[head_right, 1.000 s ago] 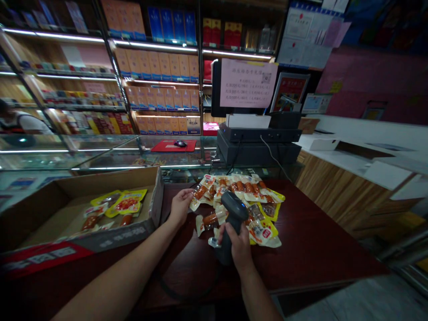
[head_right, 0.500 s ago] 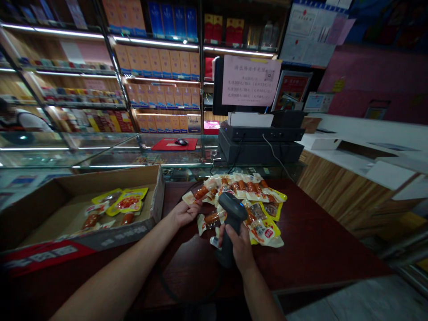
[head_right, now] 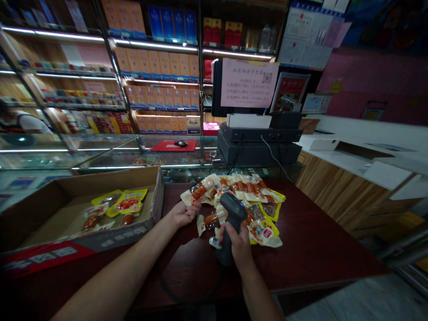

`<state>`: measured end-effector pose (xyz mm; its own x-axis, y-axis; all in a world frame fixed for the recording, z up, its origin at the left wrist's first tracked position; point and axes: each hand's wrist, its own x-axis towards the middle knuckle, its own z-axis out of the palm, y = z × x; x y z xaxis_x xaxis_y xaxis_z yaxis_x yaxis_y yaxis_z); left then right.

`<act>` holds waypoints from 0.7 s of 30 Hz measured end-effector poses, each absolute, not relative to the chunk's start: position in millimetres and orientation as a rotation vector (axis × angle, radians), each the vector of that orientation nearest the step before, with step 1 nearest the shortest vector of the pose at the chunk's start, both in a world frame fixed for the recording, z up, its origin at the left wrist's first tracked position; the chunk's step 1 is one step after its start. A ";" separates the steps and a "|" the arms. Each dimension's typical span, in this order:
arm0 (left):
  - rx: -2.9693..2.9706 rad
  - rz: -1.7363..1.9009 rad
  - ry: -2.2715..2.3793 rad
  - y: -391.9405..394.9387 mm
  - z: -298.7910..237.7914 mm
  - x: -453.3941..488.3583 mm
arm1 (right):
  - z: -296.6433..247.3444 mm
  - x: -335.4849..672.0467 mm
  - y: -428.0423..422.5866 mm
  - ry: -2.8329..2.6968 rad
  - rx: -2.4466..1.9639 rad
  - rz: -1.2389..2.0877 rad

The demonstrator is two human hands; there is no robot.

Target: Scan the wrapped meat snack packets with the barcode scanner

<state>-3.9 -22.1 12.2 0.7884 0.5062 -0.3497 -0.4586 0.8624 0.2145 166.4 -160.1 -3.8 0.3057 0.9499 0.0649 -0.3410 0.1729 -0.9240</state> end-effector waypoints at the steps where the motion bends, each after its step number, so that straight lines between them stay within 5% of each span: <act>1: 0.125 0.510 0.409 -22.1 11.9 -3.8 | -3.6 166.2 -160.3 -0.786 -0.975 1.065; 21: 0.346 0.735 0.425 -41.3 59.3 -11.3 | 10.8 153.7 -164.5 -0.796 -0.938 1.176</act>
<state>-11.3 -41.3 59.3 0.6639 0.7051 -0.2491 -0.5679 0.6921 0.4455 153.7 -164.5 10.8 0.2124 0.9766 0.0332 -0.3935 0.1166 -0.9119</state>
